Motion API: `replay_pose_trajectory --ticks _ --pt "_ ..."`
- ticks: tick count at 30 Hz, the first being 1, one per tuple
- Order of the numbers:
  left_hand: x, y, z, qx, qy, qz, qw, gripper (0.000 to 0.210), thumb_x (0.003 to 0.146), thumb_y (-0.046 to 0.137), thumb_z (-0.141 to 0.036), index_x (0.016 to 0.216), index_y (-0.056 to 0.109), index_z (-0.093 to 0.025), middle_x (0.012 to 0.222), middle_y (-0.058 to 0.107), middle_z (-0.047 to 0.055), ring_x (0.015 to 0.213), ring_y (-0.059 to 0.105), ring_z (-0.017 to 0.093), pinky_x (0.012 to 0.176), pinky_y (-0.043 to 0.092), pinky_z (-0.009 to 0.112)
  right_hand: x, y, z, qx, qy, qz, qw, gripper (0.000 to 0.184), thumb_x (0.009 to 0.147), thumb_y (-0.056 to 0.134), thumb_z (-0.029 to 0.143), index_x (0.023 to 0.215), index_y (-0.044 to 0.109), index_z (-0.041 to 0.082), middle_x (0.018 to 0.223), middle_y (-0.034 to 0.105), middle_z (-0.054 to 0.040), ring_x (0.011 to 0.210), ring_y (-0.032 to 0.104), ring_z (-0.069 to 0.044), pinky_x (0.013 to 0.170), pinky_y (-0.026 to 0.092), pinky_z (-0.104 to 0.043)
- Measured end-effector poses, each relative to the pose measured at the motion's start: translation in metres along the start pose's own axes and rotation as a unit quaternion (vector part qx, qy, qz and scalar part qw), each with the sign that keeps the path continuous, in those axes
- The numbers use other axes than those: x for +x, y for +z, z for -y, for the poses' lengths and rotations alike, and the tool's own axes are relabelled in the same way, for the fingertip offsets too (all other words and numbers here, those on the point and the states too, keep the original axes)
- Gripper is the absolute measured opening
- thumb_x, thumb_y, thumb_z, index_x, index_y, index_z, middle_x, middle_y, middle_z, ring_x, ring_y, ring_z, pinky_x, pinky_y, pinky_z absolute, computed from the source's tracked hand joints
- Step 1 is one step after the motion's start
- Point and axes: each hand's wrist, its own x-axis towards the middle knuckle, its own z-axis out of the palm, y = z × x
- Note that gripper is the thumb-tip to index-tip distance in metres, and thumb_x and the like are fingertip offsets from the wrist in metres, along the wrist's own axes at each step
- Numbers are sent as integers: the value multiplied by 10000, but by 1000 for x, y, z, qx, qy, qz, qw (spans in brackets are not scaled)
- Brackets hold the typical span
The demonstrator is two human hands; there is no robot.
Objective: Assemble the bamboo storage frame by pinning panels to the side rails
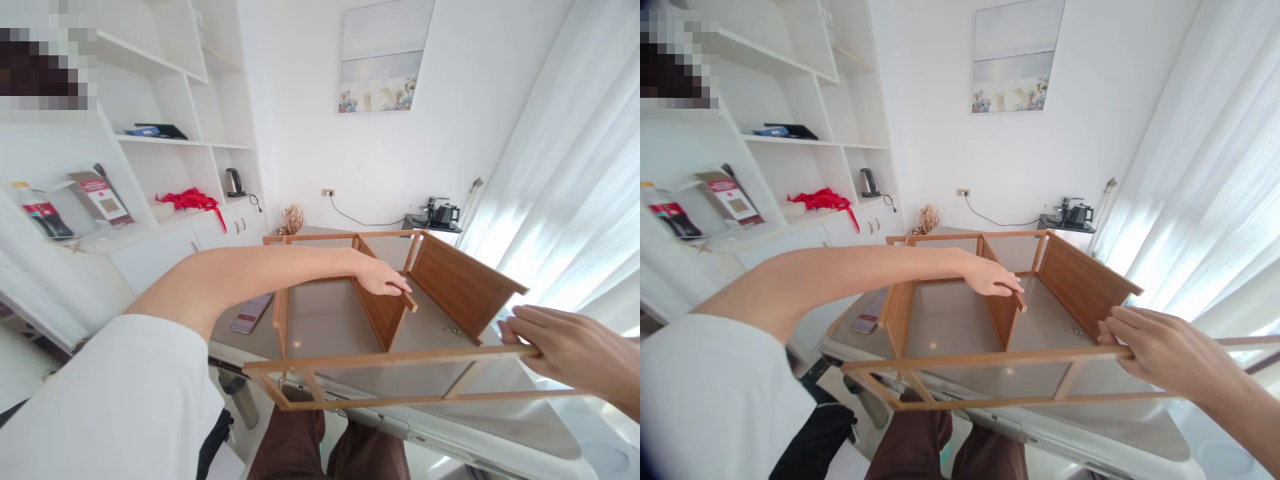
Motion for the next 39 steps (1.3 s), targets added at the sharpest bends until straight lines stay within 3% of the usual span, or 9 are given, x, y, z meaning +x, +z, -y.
replay_pose_trajectory --ticks 6,10,14,18,24,31,35,39 --pt "11 -12 -11 -46 -98 41 993 709 890 403 -716 1442 557 -299 1564 455 17 1500 308 318 1250 198 492 31 51 17 -53 -42 77 995 339 947 444 292 619 480 211 611 447 -6 550 438 -128 539 276 -282" --pt "9 -19 -23 -112 -145 53 982 790 751 490 -855 1344 647 -357 1523 510 -16 1509 283 333 1254 199 500 41 78 10 -78 -79 135 985 240 868 458 170 631 449 206 627 469 8 535 409 -115 553 269 -277" --pt "2 -20 -36 -91 -179 69 977 976 590 590 -920 1355 646 -316 1547 478 19 1480 321 406 1249 199 532 50 97 7 -88 -46 176 979 114 764 482 127 683 479 207 680 519 2 587 460 -123 553 255 -279" --pt "0 -9 -37 -75 -214 26 974 1059 452 782 -813 1343 662 -252 1502 524 127 1408 419 455 1200 301 531 54 112 12 -83 -17 177 980 97 740 481 133 680 491 208 670 518 3 596 480 -125 539 240 -283" --pt "0 6 -22 -45 -175 -4 984 1005 645 745 -703 1498 488 -237 1632 298 121 1477 317 421 1217 250 553 58 124 15 -76 9 186 980 92 706 498 125 693 541 206 695 547 1 608 495 -127 540 245 -284" --pt "-9 1 -14 -17 -168 9 986 915 782 641 -676 1551 386 -249 1651 233 95 1526 216 351 1229 227 523 72 124 18 -91 41 198 975 138 748 521 138 757 640 206 756 602 -18 671 548 -144 554 257 -286" --pt "-10 5 -5 11 -164 18 986 905 858 537 -661 1594 265 -211 1672 124 110 1551 124 305 1241 177 506 77 130 16 -99 49 198 974 156 840 520 188 793 669 204 788 612 -27 709 561 -150 581 279 -287" --pt "-11 10 -1 18 -159 19 987 867 906 445 -652 1613 180 -227 1685 29 77 1560 34 292 1245 140 518 81 132 14 -93 53 195 975 292 951 467 301 757 650 181 770 590 -40 636 511 -144 566 265 -299"
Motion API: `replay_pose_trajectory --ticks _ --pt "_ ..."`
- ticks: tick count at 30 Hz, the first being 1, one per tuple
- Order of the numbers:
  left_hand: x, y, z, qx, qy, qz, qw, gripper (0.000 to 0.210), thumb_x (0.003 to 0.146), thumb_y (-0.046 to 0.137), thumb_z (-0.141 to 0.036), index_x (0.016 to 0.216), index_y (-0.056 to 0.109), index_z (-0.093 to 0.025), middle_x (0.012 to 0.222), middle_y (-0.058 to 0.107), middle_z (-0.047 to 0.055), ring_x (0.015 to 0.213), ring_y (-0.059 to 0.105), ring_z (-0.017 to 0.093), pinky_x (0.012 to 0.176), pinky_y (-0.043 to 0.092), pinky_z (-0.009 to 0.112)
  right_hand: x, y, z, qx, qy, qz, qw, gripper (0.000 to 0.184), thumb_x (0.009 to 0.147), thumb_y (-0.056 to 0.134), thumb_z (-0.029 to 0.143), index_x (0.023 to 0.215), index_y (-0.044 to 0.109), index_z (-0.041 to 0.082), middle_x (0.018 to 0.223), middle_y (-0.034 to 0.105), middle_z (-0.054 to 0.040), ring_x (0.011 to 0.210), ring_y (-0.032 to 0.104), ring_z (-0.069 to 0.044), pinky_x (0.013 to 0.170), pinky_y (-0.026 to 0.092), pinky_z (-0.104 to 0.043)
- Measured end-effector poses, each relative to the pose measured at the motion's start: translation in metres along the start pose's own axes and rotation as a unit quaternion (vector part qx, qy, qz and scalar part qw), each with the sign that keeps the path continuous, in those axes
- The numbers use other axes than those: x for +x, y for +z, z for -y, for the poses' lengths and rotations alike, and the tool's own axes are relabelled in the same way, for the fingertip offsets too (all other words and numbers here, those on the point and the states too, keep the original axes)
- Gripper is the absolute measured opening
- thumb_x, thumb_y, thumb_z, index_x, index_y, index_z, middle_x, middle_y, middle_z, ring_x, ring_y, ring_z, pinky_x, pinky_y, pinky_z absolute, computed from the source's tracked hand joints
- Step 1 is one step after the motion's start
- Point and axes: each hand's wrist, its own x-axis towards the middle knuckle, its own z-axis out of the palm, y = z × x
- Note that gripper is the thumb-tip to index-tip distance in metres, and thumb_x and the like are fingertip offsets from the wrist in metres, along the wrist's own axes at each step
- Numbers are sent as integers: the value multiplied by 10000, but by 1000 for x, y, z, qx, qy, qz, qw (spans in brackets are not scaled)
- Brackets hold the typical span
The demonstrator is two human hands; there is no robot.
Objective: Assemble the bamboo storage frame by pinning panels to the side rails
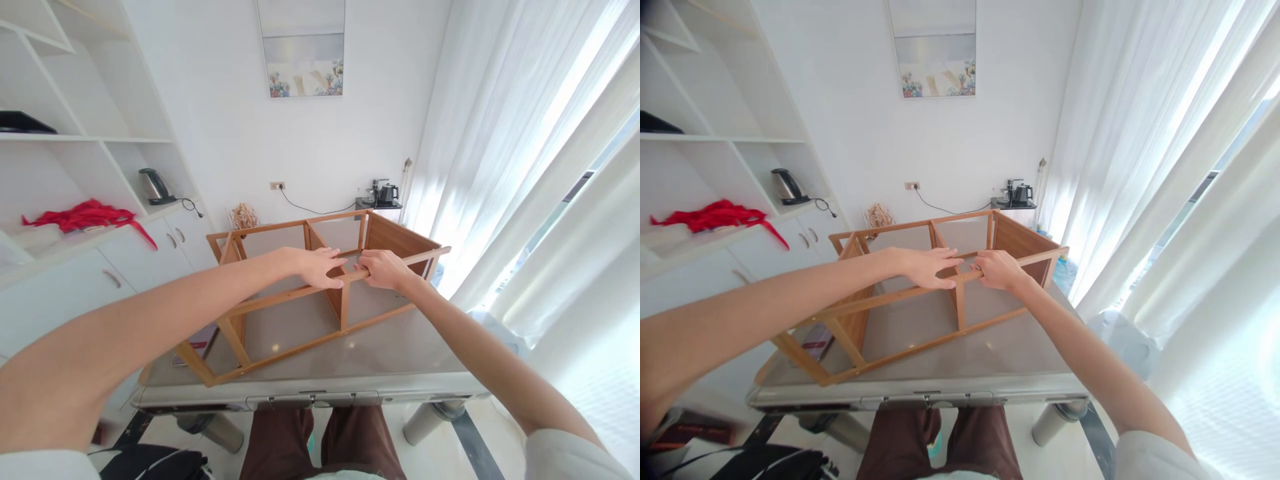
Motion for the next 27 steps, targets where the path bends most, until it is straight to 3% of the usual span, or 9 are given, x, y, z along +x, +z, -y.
replay_pose_trajectory --ticks 4,8,10,14,17,20,24,27 --pt "-2 10 -2 -1 -9 -25 1000 821 942 372 -621 1614 176 -191 1689 11 96 1561 11 292 1246 144 511 -5 -8 -4 21 -21 -10 1000 369 930 549 511 762 601 186 781 567 -36 640 484 -148 578 295 -291" --pt "1 28 -9 17 -12 -98 995 772 957 328 -545 1579 234 -97 1680 75 185 1562 50 305 1225 226 487 -23 -18 -13 38 -22 -41 998 536 876 547 718 896 603 186 862 577 -54 726 516 -173 683 390 -300" --pt "4 37 -15 30 -18 -143 989 731 955 325 -493 1550 281 -71 1671 135 200 1555 114 316 1202 276 482 -38 -20 -19 52 23 -73 996 522 893 529 704 958 616 194 878 592 -55 747 536 -177 710 406 -298" --pt "10 52 -26 51 -46 -220 973 692 940 346 -398 1512 324 -10 1639 247 220 1528 222 318 1157 359 450 -78 -13 -36 61 207 -165 963 417 978 431 581 963 625 212 898 631 -54 720 556 -165 674 405 -288" --pt "13 61 -32 70 -63 -267 959 709 964 363 -476 1483 374 7 1606 313 248 1504 275 340 1118 408 441 -118 10 -56 34 360 -215 907 505 1015 269 531 1014 616 165 827 624 -91 724 560 -209 706 416 -339" --pt "14 68 -35 76 -93 -303 945 716 985 355 -566 1454 431 -30 1585 353 250 1435 397 351 1055 467 427 -155 46 -77 40 466 -186 864 598 962 273 607 983 644 137 700 595 -87 636 549 -232 666 424 -376" --pt "15 73 -35 60 -106 -306 944 683 1010 319 -559 1492 397 -82 1610 320 223 1356 505 334 987 518 412 -181 97 -89 103 481 -83 867 640 804 491 751 995 684 171 745 664 -93 721 642 -270 677 476 -371" --pt "16 73 -32 54 -97 -302 947 684 1014 315 -561 1509 377 -93 1611 327 208 1360 504 324 976 528 409 -182 124 -90 131 468 -43 873 679 794 521 759 1118 674 182 884 712 -108 862 672 -286 756 498 -376"
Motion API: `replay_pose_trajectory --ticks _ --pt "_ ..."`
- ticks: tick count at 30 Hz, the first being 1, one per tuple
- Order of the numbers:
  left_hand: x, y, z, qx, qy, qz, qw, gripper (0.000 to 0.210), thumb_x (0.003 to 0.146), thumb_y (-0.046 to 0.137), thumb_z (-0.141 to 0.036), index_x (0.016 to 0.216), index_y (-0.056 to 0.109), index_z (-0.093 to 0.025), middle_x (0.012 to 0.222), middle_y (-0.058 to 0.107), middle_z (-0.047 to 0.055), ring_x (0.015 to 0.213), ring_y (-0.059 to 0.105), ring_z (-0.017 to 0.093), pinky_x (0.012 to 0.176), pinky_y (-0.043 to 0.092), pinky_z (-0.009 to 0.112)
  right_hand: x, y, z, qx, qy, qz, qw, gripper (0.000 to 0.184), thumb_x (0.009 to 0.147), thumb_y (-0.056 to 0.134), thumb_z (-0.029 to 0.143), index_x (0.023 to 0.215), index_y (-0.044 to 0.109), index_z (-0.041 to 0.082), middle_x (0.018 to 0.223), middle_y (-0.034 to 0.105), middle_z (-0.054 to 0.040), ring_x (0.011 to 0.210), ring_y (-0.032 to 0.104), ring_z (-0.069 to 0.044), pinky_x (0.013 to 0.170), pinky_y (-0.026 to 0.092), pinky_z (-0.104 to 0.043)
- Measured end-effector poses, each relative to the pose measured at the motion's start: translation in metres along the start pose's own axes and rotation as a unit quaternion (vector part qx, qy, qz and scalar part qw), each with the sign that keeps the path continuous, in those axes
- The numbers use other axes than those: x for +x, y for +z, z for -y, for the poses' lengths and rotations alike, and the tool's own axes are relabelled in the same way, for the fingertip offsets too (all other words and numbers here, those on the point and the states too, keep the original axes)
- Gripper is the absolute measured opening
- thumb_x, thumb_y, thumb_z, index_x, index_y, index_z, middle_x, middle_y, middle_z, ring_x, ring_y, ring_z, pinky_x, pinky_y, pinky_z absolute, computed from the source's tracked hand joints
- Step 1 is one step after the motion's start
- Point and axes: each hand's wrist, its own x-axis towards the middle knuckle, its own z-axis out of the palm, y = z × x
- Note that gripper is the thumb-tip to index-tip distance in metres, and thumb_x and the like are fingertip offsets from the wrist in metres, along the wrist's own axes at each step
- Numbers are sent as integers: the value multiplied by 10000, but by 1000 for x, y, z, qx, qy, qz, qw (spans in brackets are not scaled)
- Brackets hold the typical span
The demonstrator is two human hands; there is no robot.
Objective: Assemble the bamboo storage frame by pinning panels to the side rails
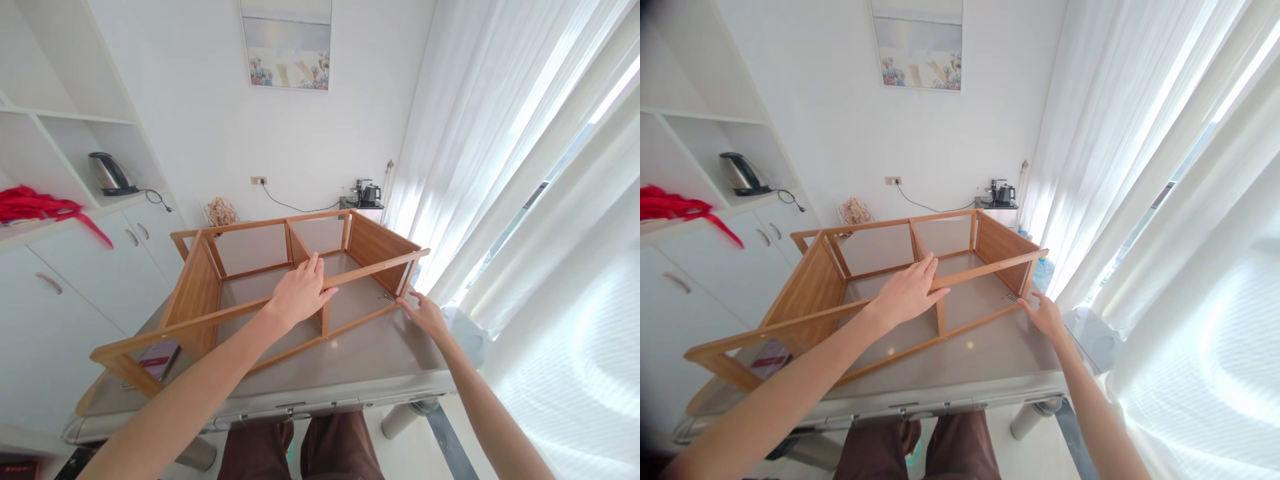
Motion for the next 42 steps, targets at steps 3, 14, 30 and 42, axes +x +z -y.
replay_pose_trajectory --ticks 3,14,30,42 --pt "1 -2 2 5 6 5 1000 684 1011 338 -567 1488 406 -82 1605 340 207 1307 557 320 948 542 400 4 18 0 1 -8 16 1000 670 853 454 740 1161 667 185 983 713 -125 952 659 -301 835 492 -404" --pt "1 -4 2 12 4 15 1000 691 964 524 -552 1470 446 -88 1604 339 205 1247 612 329 915 566 386 -1 50 -4 -7 -17 3 1000 493 904 402 628 1022 655 222 949 681 -102 913 653 -304 818 495 -419" --pt "5 -5 5 -63 -41 32 997 655 921 663 -378 1500 428 -180 1600 384 130 1040 707 277 828 587 385 3 50 -2 -12 -15 8 1000 550 912 392 654 975 696 200 808 658 -64 768 616 -232 738 448 -343" --pt "4 3 5 -51 -10 -45 998 637 805 804 -296 1380 574 -148 1505 517 132 973 722 251 794 623 374 3 52 -6 0 -21 26 999 571 917 401 664 1085 709 214 855 686 -61 719 631 -225 715 488 -352"
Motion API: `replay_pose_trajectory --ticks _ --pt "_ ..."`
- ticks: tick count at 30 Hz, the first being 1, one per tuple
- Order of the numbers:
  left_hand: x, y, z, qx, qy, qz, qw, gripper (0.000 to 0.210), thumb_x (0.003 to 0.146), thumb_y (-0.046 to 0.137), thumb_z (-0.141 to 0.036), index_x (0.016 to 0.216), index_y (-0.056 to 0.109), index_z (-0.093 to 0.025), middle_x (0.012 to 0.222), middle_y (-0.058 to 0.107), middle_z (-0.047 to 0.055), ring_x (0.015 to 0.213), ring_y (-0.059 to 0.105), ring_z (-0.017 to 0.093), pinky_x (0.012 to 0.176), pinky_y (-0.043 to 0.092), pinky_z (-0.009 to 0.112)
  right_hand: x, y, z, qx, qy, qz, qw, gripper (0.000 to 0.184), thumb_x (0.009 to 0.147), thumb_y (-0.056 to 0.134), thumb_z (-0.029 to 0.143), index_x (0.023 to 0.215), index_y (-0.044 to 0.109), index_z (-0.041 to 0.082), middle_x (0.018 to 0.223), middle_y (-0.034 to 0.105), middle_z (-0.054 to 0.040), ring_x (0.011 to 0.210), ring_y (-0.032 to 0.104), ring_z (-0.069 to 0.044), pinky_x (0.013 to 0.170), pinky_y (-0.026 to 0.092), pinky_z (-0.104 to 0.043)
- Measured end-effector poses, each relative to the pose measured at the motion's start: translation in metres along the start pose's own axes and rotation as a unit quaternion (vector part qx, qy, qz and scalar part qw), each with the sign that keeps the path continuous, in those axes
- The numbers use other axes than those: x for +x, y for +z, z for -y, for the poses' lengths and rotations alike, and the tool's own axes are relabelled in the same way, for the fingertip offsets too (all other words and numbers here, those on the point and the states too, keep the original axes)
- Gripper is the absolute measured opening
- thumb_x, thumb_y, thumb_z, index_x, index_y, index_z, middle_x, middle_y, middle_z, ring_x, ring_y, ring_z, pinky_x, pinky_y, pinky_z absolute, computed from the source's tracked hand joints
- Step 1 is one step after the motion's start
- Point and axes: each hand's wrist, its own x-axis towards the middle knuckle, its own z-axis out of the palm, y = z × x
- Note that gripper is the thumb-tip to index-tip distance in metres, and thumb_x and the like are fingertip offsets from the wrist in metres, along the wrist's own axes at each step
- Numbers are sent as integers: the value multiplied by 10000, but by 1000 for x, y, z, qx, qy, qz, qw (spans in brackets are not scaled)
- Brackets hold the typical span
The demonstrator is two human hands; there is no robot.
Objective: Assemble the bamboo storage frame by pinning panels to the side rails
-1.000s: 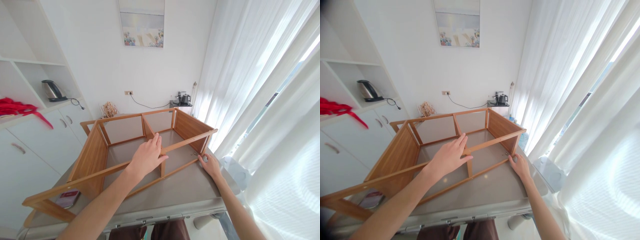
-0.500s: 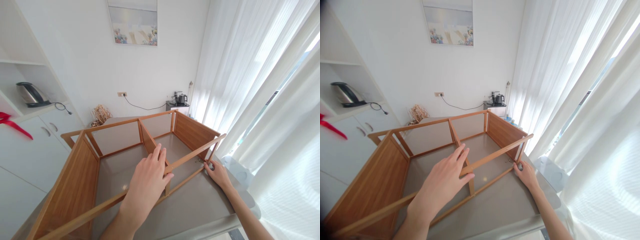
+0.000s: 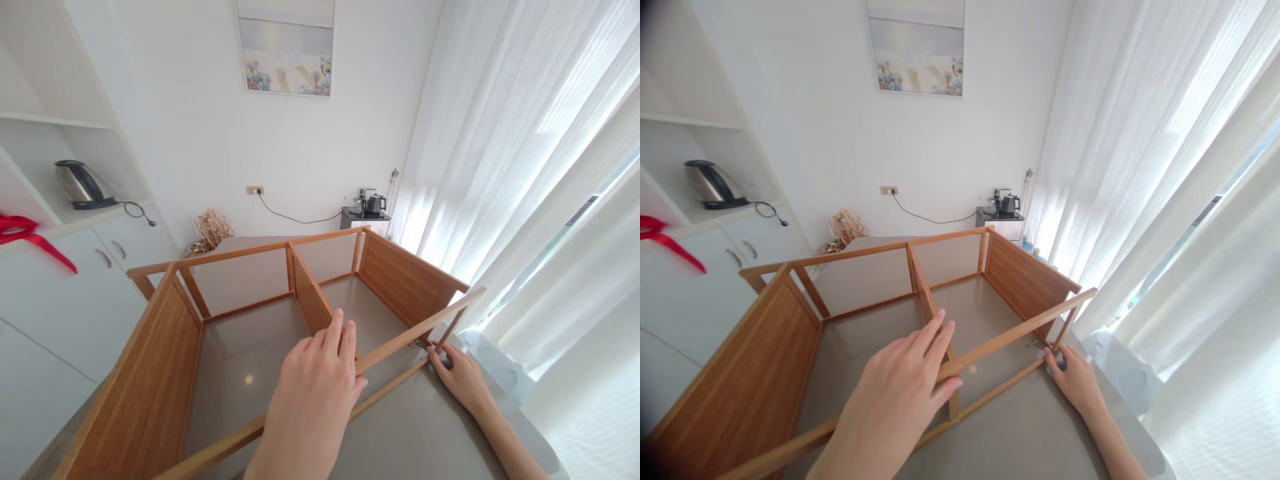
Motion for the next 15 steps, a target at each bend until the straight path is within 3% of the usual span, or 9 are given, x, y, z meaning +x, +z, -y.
replay_pose_trajectory --ticks 5,8,12,15 --pt "-3 -6 -6 -6 -22 1 1000 615 811 804 -307 1357 579 -134 1493 533 127 967 716 249 818 619 408 -1 1 2 3 -2 -14 1000 577 882 440 700 1079 688 218 962 705 -84 777 661 -257 757 503 -387" --pt "-8 -11 -6 -32 -39 2 999 553 832 787 -347 1314 590 -163 1482 552 98 952 719 242 803 617 416 -4 1 -2 -8 28 -74 997 589 850 463 716 1062 655 200 953 692 -111 824 657 -306 731 492 -419" --pt "-13 -20 4 -77 -43 24 996 425 861 761 -303 1243 611 -192 1462 578 54 994 726 242 780 619 380 -10 -2 -13 -13 64 -175 982 454 930 327 505 1040 635 189 961 675 -128 863 649 -315 724 474 -418" --pt "-15 -23 11 -99 -15 34 994 422 886 734 -296 1275 598 -206 1509 527 42 1069 708 245 841 608 383 -19 -6 -4 0 60 -218 974 409 906 301 371 1050 630 176 959 659 -123 841 633 -295 741 468 -410"
